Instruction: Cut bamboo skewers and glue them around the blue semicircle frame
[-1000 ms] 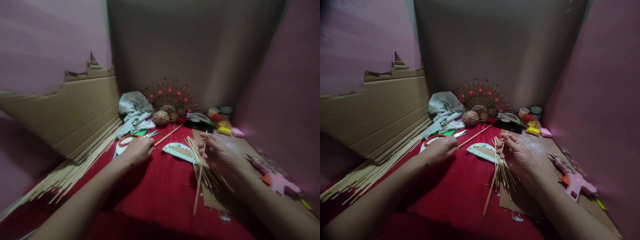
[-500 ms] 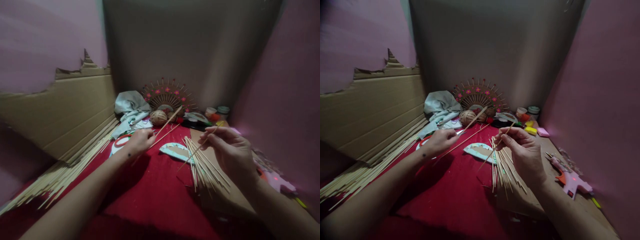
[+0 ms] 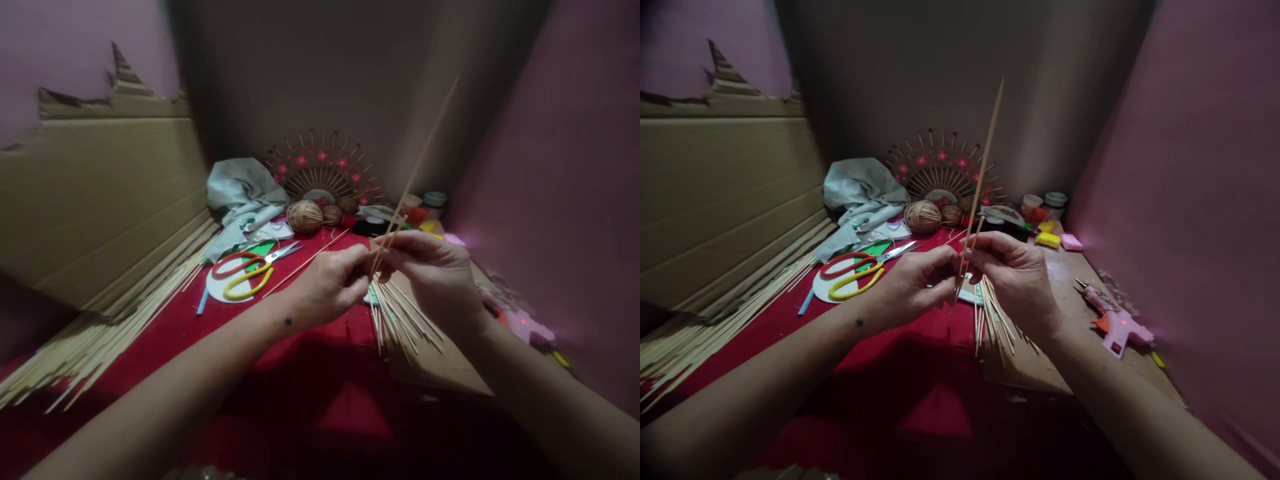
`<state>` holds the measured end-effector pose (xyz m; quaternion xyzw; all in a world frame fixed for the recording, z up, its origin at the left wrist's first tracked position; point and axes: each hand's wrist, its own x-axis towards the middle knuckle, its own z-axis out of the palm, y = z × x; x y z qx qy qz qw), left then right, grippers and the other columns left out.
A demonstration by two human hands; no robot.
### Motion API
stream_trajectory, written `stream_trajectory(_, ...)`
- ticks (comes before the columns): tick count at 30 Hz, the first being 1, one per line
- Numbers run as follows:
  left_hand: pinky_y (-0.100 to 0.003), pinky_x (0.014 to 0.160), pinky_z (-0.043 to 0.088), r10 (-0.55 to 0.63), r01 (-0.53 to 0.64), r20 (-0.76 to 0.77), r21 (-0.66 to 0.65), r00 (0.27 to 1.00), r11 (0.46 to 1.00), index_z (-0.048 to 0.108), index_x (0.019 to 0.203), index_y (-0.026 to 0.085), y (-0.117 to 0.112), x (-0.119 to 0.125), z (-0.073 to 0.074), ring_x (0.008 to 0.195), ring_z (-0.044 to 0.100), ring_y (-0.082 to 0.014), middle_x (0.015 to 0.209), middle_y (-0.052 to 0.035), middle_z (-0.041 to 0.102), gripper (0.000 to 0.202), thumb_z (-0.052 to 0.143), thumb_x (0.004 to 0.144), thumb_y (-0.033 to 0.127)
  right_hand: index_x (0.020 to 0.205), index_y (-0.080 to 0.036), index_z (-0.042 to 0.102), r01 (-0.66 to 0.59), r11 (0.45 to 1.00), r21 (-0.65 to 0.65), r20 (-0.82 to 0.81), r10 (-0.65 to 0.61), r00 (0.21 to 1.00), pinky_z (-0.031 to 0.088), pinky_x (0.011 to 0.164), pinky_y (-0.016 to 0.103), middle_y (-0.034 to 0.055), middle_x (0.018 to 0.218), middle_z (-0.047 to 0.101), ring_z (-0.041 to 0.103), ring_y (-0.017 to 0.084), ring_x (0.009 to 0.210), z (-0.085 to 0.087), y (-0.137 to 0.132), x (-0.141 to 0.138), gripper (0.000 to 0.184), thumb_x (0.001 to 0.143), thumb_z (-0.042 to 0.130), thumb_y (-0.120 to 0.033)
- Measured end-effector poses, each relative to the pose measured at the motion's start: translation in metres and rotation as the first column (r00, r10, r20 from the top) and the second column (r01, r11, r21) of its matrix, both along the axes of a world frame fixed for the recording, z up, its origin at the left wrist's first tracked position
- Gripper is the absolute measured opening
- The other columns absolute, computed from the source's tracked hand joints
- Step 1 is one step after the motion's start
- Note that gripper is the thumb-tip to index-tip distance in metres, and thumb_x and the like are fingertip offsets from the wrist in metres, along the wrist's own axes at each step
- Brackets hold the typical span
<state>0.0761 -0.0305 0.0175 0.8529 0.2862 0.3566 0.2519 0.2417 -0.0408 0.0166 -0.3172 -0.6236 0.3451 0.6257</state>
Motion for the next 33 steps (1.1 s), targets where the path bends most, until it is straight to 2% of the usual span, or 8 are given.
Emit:
stream_trajectory(10,-0.020,0.059,0.041,-0.062,0.072,-0.111,0.096,0.992,0.993,0.055,0.080,0.015,0.001,-0.006,-0.011,0.062,0.050,-0.0084,0.070,0.0007,0.057,0.013,0.046,0.079,0.007,0.080,-0.023,0.073,-0.027,0.999,-0.027,0.076,0.029,0.997,0.051,0.055,0.026,-0.0017,0.074,0.069,0.059,0.011,0.059,0.003,-0.005,-0.003,0.010,0.074,0.071,-0.015)
stream_trajectory(17,-0.021,0.060,0.041,-0.061,0.077,-0.169,0.094,0.984,0.993,0.057,0.076,0.015,0.003,-0.009,-0.012,0.061,0.052,-0.0090,0.067,0.0005,0.059,0.013,0.047,0.085,0.013,0.079,-0.020,0.071,-0.081,0.997,-0.022,0.178,0.083,0.981,0.049,0.056,0.024,-0.0017,0.069,0.065,0.058,0.010,0.059,0.009,-0.006,-0.006,0.006,0.076,0.069,-0.016)
stream_trajectory(22,-0.019,0.060,0.041,-0.118,0.122,-0.188,0.014,0.975,0.992,0.057,0.075,0.014,0.010,-0.013,-0.016,0.061,0.052,-0.0079,0.067,0.0016,0.058,0.013,0.049,0.084,0.010,0.083,-0.019,0.069,-0.117,0.993,-0.009,0.168,0.117,0.979,0.047,0.054,0.022,-0.0026,0.069,0.063,0.056,0.009,0.059,0.004,-0.001,-0.007,0.010,0.076,0.067,-0.012)
stream_trajectory(26,-0.019,0.061,0.039,-0.104,0.106,-0.234,-0.004,0.967,0.994,0.060,0.077,0.014,0.010,-0.012,-0.020,0.063,0.052,-0.0084,0.070,0.0009,0.059,0.010,0.052,0.083,0.010,0.080,-0.017,0.068,-0.071,0.997,0.021,0.217,0.065,0.974,0.046,0.057,0.020,-0.0029,0.069,0.061,0.054,0.008,0.062,0.004,-0.003,-0.007,0.010,0.076,0.066,-0.008)
stream_trajectory(33,-0.019,0.059,0.036,-0.064,0.084,-0.258,0.066,0.964,0.994,0.054,0.072,0.016,0.006,-0.011,-0.022,0.060,0.046,-0.0083,0.067,0.0023,0.054,0.013,0.049,0.082,0.010,0.082,-0.015,0.066,-0.006,0.996,0.084,0.309,-0.021,0.951,0.047,0.060,0.025,-0.0004,0.071,0.062,0.055,0.011,0.065,0.007,-0.007,-0.007,0.005,0.078,0.063,-0.012)
